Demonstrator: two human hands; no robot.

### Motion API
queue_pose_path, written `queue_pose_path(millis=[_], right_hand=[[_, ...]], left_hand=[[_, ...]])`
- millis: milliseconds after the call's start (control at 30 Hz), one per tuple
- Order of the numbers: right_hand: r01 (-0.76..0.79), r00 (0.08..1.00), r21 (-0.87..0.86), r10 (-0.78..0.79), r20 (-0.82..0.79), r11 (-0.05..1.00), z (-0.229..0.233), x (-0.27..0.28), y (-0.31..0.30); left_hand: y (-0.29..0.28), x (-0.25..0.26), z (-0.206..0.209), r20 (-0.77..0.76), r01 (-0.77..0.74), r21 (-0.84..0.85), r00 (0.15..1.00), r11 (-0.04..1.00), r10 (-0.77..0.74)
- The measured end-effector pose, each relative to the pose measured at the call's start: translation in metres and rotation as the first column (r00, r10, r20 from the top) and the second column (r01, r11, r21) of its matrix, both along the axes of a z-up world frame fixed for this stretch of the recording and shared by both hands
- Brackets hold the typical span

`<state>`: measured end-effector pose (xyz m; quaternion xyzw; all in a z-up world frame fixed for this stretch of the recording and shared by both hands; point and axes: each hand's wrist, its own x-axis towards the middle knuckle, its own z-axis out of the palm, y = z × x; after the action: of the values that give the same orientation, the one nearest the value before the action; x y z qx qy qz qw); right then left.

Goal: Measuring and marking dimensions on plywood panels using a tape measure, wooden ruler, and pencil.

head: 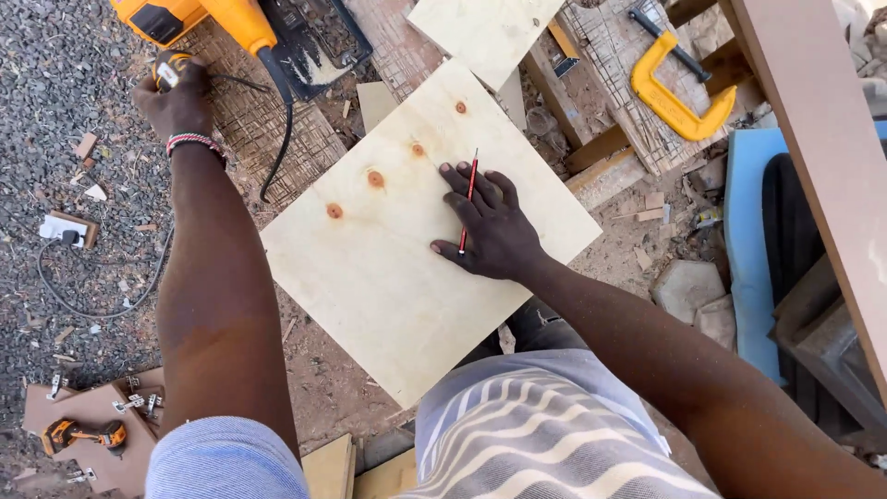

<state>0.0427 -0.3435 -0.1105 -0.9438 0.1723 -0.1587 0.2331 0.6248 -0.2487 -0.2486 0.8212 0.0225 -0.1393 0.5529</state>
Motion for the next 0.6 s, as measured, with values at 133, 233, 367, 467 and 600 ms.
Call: queue_pose_path(millis=[133, 233, 367, 467, 600], right_hand=[[-0.007, 1.0, -0.015, 0.007, 0.019, 1.0, -0.003, -0.003, 0.001], [-0.015, 1.0, -0.001, 0.015, -0.002, 1.0, -0.005, -0.003, -0.002], [0.018, 0.991, 0.074, -0.008, -0.137, 0.997, -0.004, -0.002, -0.002], [0.042, 0.997, 0.208, -0.029, -0.067, 0.977, -0.007, -0.004, -0.007], [0.167, 0.967, 0.677, -0.254, 0.031, 0.717, -0.007, -0.021, -0.017]], left_hand=[[0.039, -0.093, 0.118, -0.093, -0.269, -0.278, 0.963, 0.922, 0.253], [0.063, -0.2, 0.198, 0.124, -0.132, -0.273, 0.977, 0.953, 0.171], [0.068, -0.349, 0.27, -0.172, -0.073, -0.797, 0.979, 0.6, -0.108], [0.085, -0.424, 0.224, -0.365, -0.269, -0.926, 0.821, 0.266, -0.439], [0.1, -0.495, 0.202, -0.302, -0.288, -0.948, 0.686, 0.134, -0.662]])
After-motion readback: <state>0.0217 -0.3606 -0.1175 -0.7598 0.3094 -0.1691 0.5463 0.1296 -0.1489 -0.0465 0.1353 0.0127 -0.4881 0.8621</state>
